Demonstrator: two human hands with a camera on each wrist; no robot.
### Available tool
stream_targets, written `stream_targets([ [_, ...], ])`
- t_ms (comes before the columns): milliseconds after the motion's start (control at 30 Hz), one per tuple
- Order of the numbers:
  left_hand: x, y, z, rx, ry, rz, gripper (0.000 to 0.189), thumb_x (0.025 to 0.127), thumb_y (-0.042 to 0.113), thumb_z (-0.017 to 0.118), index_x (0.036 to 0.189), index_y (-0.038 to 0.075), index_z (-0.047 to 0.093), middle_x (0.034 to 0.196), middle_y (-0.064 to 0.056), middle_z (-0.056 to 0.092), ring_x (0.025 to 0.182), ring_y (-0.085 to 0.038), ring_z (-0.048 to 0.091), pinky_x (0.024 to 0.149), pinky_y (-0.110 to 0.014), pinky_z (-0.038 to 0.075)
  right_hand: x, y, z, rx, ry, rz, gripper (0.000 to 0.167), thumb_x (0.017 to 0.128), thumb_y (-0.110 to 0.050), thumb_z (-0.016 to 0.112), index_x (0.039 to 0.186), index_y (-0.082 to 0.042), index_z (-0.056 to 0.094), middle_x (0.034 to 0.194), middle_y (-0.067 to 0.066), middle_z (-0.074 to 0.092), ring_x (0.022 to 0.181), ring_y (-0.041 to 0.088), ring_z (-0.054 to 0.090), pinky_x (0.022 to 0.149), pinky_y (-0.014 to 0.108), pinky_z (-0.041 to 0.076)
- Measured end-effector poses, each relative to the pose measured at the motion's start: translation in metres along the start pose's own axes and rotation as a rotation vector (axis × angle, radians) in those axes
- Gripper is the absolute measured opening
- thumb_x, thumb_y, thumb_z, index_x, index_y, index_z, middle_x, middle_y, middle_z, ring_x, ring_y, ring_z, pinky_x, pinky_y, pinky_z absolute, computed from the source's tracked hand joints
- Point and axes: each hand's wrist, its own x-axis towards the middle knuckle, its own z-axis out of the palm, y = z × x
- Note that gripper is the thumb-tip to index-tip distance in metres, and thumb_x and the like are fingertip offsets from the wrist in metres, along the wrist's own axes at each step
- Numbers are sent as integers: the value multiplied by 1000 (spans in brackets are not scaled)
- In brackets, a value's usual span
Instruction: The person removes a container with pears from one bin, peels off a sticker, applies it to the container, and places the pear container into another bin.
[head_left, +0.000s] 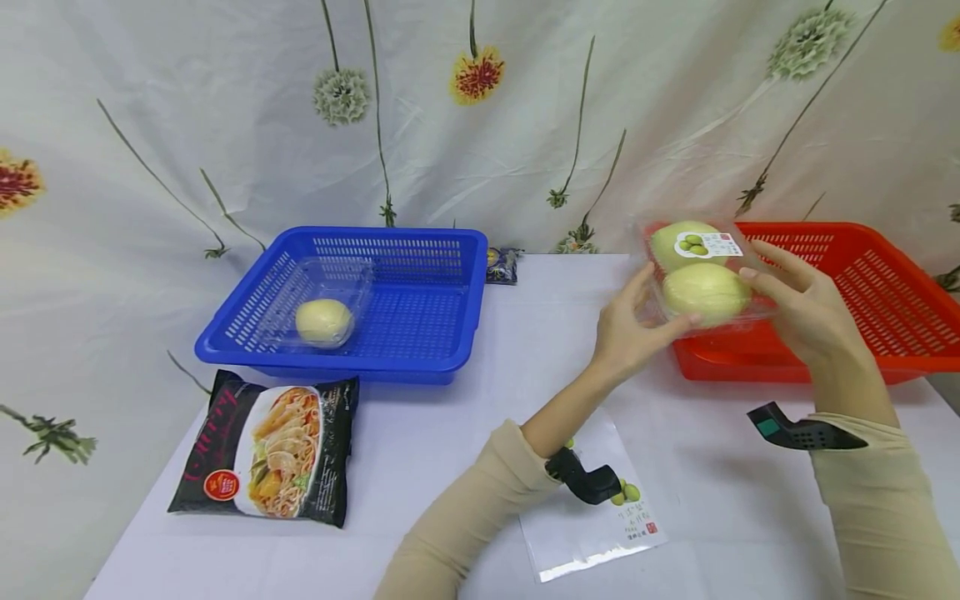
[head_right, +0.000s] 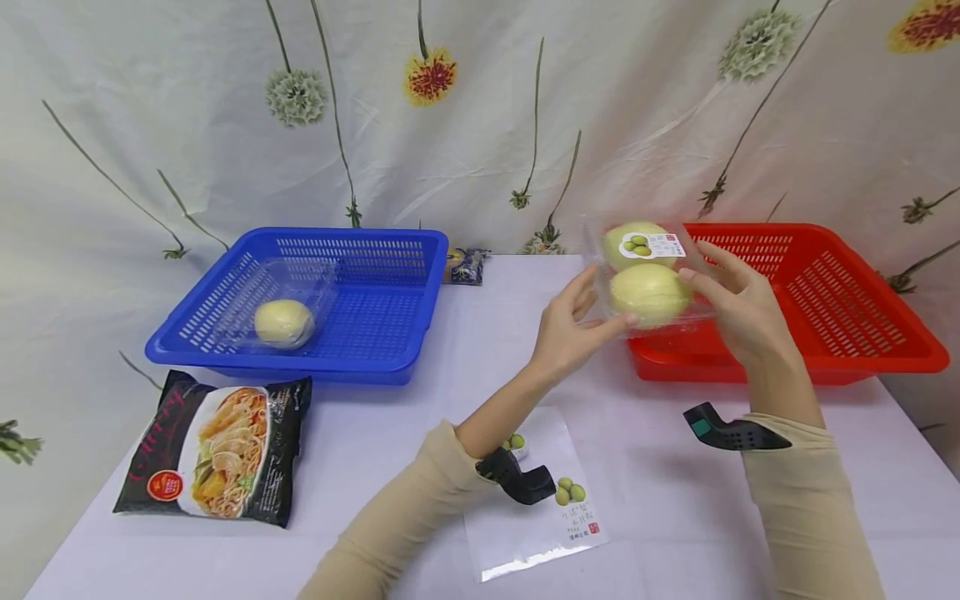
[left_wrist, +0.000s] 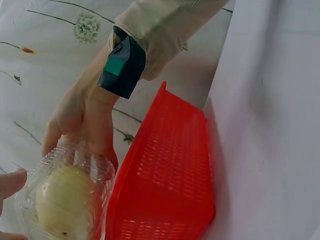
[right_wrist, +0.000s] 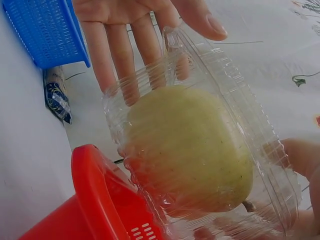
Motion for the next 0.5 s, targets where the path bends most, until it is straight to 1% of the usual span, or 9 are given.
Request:
stream_targets([
  [100,1,-1,5,-3,16,-7,74,79,22,76,142,7,41,142,-7,46,125,-17,49,93,-16,42,1,1,-3,-2,21,-1,60,92,-25,61,146,-23,35,138,-5,31,112,8,32,73,11,48],
  [200,2,-2,12,-48,21,-26,74,79,21,76,142,8,40,142,-7,45,125,-16,49,91,-18,45,1,3,-8,19,40,-6,59,91,-25,62,145,-23,38,134,-7,34,110,8,33,72,11,49],
  [300,4,-3,20,-90,24,-55,74,79,20,76,141,8,38,143,-8,43,126,-17,47,90,-20,46,1,4,-15,56,55,-8,56,91,-23,62,143,-22,41,126,-10,40,107,7,37,70,12,50],
  [400,5,-4,28,-91,30,-76,72,79,22,77,138,10,37,144,-8,43,127,-16,46,90,-21,47,2,6,-21,64,68,-4,56,91,-23,63,142,-22,42,121,-11,42,104,7,37,69,13,50],
  [500,5,-3,34,-77,25,-89,69,79,24,76,134,11,37,143,-7,43,128,-15,45,90,-19,46,4,8,-27,79,81,5,56,90,-22,63,142,-22,42,121,-11,42,104,7,38,69,13,50],
])
